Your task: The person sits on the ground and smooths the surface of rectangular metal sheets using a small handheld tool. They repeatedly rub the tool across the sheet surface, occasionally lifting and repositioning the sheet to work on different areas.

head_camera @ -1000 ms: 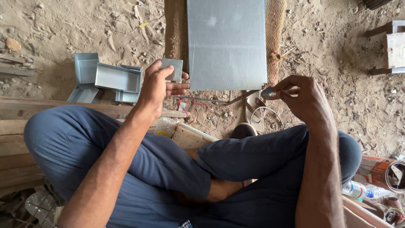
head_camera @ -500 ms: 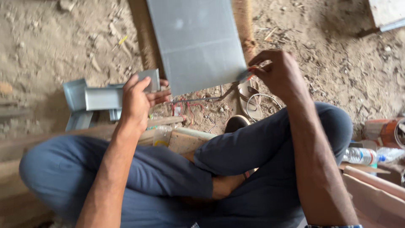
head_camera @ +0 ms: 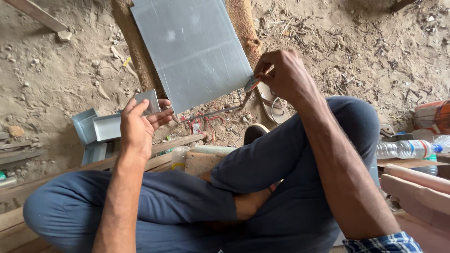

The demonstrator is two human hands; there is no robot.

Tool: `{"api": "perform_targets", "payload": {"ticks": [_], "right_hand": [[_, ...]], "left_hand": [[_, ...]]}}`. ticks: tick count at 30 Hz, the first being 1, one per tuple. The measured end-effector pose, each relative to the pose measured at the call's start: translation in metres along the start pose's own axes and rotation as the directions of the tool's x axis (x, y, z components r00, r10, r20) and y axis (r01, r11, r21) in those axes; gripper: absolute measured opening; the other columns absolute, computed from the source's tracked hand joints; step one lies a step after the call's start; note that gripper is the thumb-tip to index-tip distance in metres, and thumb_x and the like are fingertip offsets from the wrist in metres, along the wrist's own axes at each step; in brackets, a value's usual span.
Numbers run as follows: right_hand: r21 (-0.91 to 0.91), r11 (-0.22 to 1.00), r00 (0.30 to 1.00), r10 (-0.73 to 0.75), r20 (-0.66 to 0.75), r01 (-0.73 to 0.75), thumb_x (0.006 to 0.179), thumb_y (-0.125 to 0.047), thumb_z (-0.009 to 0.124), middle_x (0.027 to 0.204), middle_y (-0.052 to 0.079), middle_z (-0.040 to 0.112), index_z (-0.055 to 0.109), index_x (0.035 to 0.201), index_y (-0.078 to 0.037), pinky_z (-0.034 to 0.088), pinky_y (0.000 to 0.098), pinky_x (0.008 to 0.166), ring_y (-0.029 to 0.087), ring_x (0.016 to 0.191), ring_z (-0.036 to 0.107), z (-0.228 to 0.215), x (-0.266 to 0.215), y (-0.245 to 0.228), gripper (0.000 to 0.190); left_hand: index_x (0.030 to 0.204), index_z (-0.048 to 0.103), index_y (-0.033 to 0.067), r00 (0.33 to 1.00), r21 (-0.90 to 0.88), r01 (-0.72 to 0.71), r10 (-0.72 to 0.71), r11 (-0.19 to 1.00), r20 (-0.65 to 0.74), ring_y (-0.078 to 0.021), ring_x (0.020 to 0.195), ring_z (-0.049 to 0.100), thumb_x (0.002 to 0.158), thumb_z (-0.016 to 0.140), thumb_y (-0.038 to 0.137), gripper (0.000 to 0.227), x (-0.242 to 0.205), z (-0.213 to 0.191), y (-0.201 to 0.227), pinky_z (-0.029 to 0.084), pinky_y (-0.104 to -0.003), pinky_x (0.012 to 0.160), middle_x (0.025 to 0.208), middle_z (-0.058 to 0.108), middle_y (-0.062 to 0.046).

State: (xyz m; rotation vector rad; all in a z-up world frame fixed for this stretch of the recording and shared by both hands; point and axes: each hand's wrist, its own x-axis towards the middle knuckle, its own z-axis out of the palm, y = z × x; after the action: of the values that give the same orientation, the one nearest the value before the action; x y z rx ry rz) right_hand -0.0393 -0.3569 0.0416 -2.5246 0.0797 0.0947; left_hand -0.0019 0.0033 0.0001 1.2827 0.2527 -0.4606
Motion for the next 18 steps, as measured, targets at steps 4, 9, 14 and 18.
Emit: {"api": "perform_targets", "payload": {"ticks": [4,9,14,18], "right_hand": [[-0.016,1.0,1.0,-0.026,0.017,0.026,0.087,-0.011,0.082,0.092,0.01,0.08,0.08,0.094,-0.008,0.055,0.0385,0.071,0.02,0.078,0.075,-0.0005,-0.0027,0.0001,0.008],[-0.002,1.0,0.999,0.027,-0.017,-0.027,0.088,-0.013,0.081,0.092,0.011,0.079,0.078,0.097,-0.006,0.06,0.0369,0.066,0.021,0.079,0.076,0.0008,0.0018,-0.0028,0.012],[0.014,1.0,1.0,-0.007,-0.024,0.008,0.089,-0.002,0.076,0.097,0.01,0.079,0.078,0.101,-0.006,0.063,0.0355,0.073,0.022,0.084,0.078,0.0031,0.004,-0.0019,0.013],[0.036,0.985,0.985,-0.164,-0.051,0.166,0.088,0.0,0.077,0.094,0.011,0.08,0.077,0.099,-0.004,0.063,0.0343,0.081,0.02,0.088,0.079,0.0037,0.0038,0.0003,0.012]], "left_hand": [[0.123,0.05,0.0006,1.0,0.016,0.007,-0.006,1.0,-0.006,-0.0327,0.09,0.075,0.102,0.042,0.015,0.027,-0.0001,-0.0016,-0.0005,0.061,-0.04,0.076,0.108,0.071,-0.021],[0.124,0.05,-0.0002,1.0,-0.03,-0.001,0.001,1.0,-0.003,-0.0328,0.089,0.074,0.102,0.042,0.014,0.027,0.0034,-0.003,-0.0027,0.062,-0.041,0.077,0.108,0.071,-0.021],[0.124,0.049,-0.0018,1.0,-0.084,-0.016,0.017,0.996,0.008,-0.0333,0.088,0.074,0.102,0.042,0.013,0.027,0.0017,-0.005,-0.0065,0.064,-0.043,0.08,0.105,0.07,-0.022],[0.123,0.05,-0.0023,0.999,-0.057,-0.032,0.032,0.998,-0.003,-0.0339,0.087,0.075,0.102,0.042,0.012,0.027,0.0025,-0.0048,-0.0062,0.064,-0.042,0.079,0.105,0.071,-0.024]]}}
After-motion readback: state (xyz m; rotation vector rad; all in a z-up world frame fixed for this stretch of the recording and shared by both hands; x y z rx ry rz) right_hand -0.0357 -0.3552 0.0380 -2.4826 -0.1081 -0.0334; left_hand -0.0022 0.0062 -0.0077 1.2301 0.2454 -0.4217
